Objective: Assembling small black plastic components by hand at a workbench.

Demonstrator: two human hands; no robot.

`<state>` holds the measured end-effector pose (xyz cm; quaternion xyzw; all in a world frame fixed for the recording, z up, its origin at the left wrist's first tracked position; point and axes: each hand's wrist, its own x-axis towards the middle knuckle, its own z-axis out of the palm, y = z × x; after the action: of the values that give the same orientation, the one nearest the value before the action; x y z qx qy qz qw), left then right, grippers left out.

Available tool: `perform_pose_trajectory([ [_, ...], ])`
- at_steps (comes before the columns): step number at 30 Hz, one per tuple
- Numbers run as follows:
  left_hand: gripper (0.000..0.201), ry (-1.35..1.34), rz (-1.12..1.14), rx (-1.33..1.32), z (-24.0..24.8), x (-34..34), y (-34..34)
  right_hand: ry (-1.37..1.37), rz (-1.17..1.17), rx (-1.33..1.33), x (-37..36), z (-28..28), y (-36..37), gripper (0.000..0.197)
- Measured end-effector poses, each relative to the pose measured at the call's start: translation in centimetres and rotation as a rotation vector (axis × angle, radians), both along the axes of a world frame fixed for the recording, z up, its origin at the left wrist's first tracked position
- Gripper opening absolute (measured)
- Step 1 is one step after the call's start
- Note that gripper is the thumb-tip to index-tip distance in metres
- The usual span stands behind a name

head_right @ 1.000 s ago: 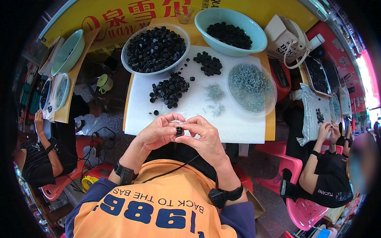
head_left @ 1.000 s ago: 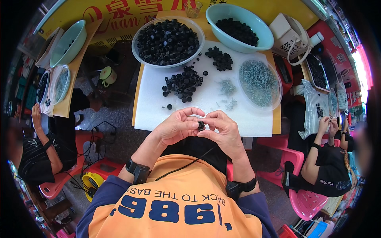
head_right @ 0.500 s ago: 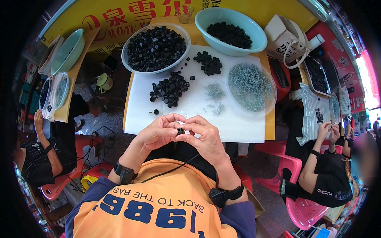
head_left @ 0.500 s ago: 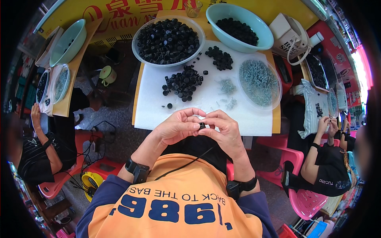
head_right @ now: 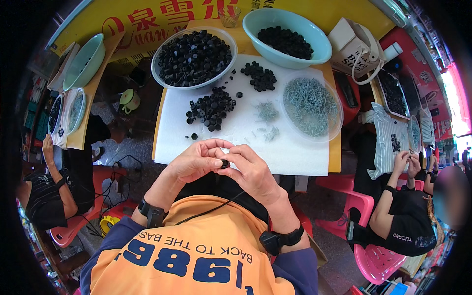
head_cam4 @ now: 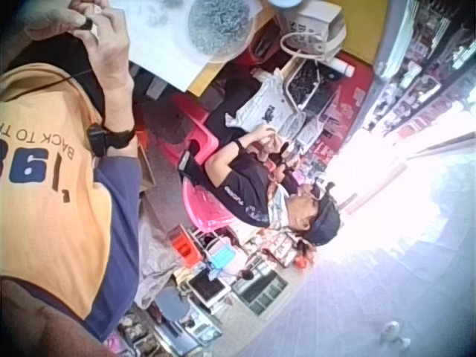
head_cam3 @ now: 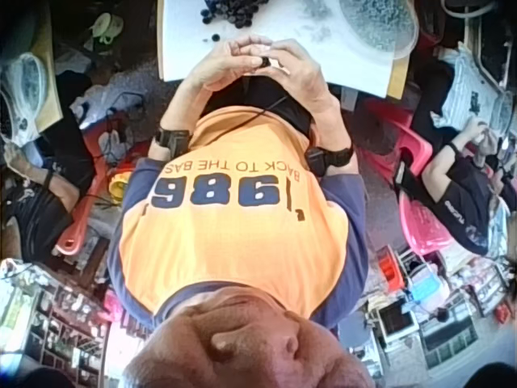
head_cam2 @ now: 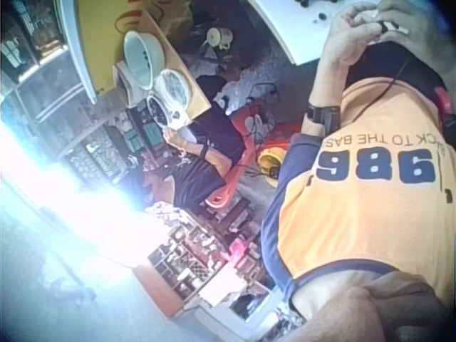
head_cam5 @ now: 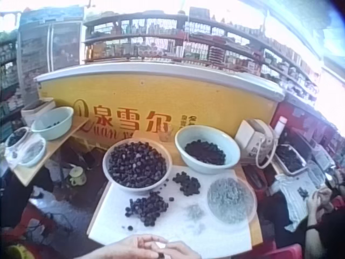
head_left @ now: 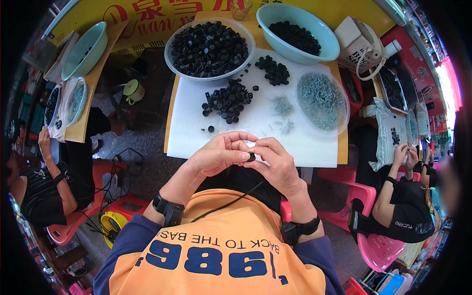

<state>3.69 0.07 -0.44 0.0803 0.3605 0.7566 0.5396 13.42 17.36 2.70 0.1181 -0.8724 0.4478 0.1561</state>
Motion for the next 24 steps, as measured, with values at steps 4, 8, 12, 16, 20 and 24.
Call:
perform_pose_trajectory([
  [4, 0.049, 0.022, -0.016, -0.029, 0.0, -0.1, -0.1, 0.141, -0.011, 0.08, 0.0, -1.4, -0.1, 0.03],
  [8, 0.051, 0.039, -0.032, -0.027, -0.2, -0.2, 0.2, 0.207, -0.047, 0.144, 0.0, -2.2, -0.2, 0.03],
  [12, 0.053, 0.095, -0.029, -0.04, 0.6, -0.5, 0.6, -0.091, -0.11, -0.27, 0.3, -2.2, 0.2, 0.024],
  [16, 0.044, 0.108, 0.068, -0.103, 1.1, -0.7, 0.2, -0.224, -0.039, -0.863, 0.6, -2.2, 1.2, 0.015],
  [20, 0.033, 0.113, 0.08, -0.078, 0.0, -0.8, -0.3, -0.2, 0.073, -1.179, 0.8, -1.6, 1.7, 0.02],
  [24, 0.024, 0.086, 0.074, -0.038, -0.1, -0.2, -0.1, -0.141, 0.081, -1.303, 0.7, -0.8, 2.1, 0.03],
])
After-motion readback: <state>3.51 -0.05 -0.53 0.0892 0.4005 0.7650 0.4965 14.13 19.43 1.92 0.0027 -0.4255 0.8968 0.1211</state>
